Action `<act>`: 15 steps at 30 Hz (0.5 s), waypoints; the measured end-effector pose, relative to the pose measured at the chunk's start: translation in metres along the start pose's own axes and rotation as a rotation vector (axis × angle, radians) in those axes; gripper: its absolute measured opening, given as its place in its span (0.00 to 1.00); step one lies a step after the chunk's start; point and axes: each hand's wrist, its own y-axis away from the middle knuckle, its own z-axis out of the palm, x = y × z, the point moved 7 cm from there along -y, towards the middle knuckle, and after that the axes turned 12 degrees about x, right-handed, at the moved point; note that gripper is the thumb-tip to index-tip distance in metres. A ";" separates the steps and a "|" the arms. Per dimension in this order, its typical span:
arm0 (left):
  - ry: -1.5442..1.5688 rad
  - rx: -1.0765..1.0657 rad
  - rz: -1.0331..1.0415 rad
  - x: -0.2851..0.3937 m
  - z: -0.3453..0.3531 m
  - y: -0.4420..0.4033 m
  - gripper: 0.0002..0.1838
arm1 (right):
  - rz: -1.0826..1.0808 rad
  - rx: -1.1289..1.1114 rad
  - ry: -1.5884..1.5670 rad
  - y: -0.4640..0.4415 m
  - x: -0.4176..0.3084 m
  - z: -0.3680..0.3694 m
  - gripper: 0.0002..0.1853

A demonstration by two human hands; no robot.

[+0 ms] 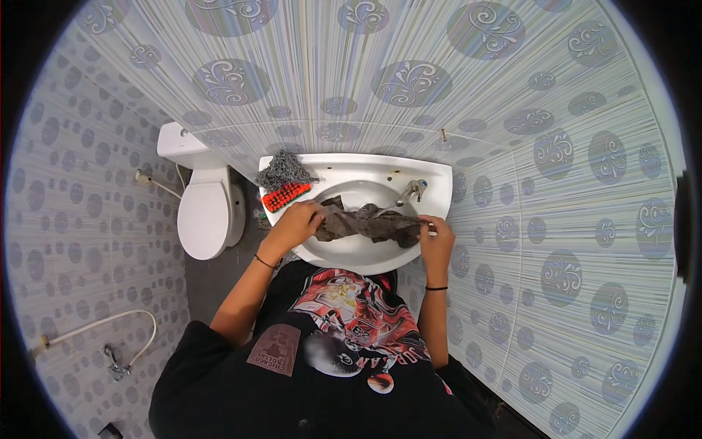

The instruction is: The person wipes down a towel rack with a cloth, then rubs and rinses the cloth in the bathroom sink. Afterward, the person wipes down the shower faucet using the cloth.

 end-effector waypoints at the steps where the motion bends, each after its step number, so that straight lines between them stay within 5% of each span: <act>1: -0.002 0.002 0.000 -0.002 0.004 0.001 0.12 | -0.001 0.000 -0.002 0.003 -0.003 0.001 0.11; 4: -0.089 -0.218 0.010 -0.013 0.041 0.017 0.25 | 0.229 -0.260 -0.044 0.023 0.006 0.027 0.13; 8: -0.141 -0.191 -0.018 -0.017 0.074 0.021 0.35 | -0.136 -0.399 0.098 0.045 0.016 0.073 0.29; 10: -0.478 -0.228 0.145 -0.020 0.094 0.024 0.40 | -0.284 -0.418 0.194 0.051 -0.004 0.085 0.35; 15: -0.734 -0.208 0.230 -0.026 0.130 0.016 0.31 | -0.150 -0.645 0.659 0.054 -0.006 0.116 0.47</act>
